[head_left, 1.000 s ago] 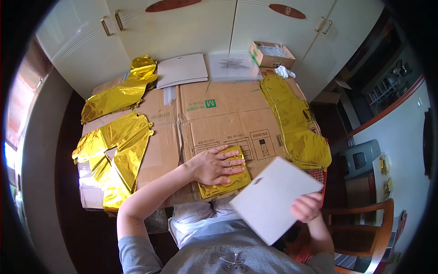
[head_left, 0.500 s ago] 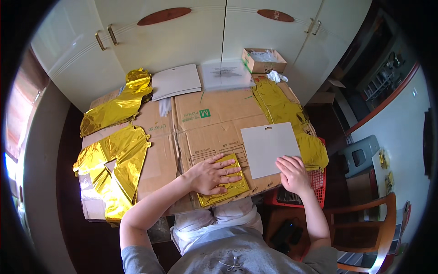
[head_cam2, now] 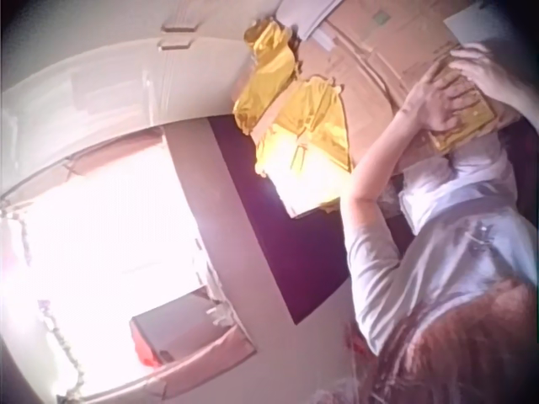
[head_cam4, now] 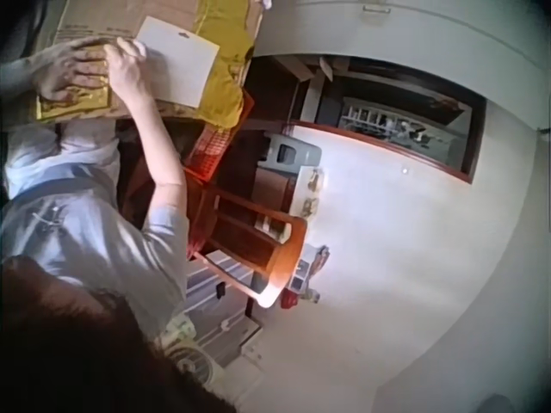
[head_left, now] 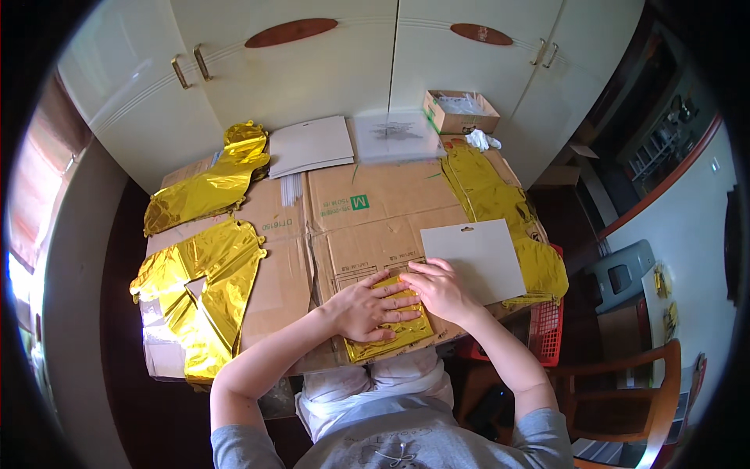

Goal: Folding gold foil balloons and placing them on cardboard sheets for packaging.

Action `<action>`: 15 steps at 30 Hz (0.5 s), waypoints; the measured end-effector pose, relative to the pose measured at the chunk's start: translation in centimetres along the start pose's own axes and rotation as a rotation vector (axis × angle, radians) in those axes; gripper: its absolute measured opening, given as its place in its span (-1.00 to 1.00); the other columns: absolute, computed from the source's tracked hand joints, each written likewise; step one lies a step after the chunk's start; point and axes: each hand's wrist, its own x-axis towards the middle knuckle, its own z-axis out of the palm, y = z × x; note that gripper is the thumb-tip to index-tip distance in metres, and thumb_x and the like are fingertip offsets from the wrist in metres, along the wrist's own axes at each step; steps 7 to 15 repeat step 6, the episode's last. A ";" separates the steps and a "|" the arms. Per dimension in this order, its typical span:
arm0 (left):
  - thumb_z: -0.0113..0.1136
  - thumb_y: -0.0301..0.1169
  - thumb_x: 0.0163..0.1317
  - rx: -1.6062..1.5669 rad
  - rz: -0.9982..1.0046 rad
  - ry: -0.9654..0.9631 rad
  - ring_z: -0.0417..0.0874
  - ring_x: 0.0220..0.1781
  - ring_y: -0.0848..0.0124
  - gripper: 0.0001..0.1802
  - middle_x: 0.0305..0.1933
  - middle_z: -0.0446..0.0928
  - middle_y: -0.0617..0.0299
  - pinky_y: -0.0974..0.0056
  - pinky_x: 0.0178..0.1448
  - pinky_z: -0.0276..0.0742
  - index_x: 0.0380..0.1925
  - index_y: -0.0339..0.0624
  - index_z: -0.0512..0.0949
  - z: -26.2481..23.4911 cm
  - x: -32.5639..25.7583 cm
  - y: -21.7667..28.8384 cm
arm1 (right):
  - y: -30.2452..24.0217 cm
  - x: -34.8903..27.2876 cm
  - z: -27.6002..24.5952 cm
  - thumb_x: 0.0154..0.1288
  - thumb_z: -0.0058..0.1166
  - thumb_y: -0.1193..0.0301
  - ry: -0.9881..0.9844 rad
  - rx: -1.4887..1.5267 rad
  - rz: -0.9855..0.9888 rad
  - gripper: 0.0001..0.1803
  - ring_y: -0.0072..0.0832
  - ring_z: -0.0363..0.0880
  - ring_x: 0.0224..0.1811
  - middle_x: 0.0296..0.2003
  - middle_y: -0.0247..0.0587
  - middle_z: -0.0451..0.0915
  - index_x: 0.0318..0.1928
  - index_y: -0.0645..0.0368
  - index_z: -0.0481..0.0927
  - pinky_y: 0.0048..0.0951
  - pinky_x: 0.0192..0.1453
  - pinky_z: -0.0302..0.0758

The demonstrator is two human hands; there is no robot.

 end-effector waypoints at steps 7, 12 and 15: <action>-0.26 0.19 0.39 0.051 0.016 0.056 -0.06 0.60 0.25 -0.30 0.56 0.07 0.30 -0.13 0.61 -0.37 0.47 0.23 0.13 0.3 -0.3 -0.1 | 0.1 -0.1 -0.1 0.13 0.18 0.48 -0.043 -0.018 -0.009 -0.59 -0.41 0.59 0.14 -0.15 -0.13 0.71 0.06 0.06 0.61 -0.10 0.34 0.34; -0.26 0.19 0.39 0.051 0.016 0.056 -0.06 0.60 0.25 -0.30 0.56 0.07 0.30 -0.13 0.61 -0.37 0.47 0.23 0.13 0.3 -0.3 -0.1 | 0.1 -0.1 -0.1 0.13 0.18 0.48 -0.043 -0.018 -0.009 -0.59 -0.41 0.59 0.14 -0.15 -0.13 0.71 0.06 0.06 0.61 -0.10 0.34 0.34; -0.26 0.19 0.39 0.051 0.016 0.056 -0.06 0.60 0.25 -0.30 0.56 0.07 0.30 -0.13 0.61 -0.37 0.47 0.23 0.13 0.3 -0.3 -0.1 | 0.1 -0.1 -0.1 0.13 0.18 0.48 -0.043 -0.018 -0.009 -0.59 -0.41 0.59 0.14 -0.15 -0.13 0.71 0.06 0.06 0.61 -0.10 0.34 0.34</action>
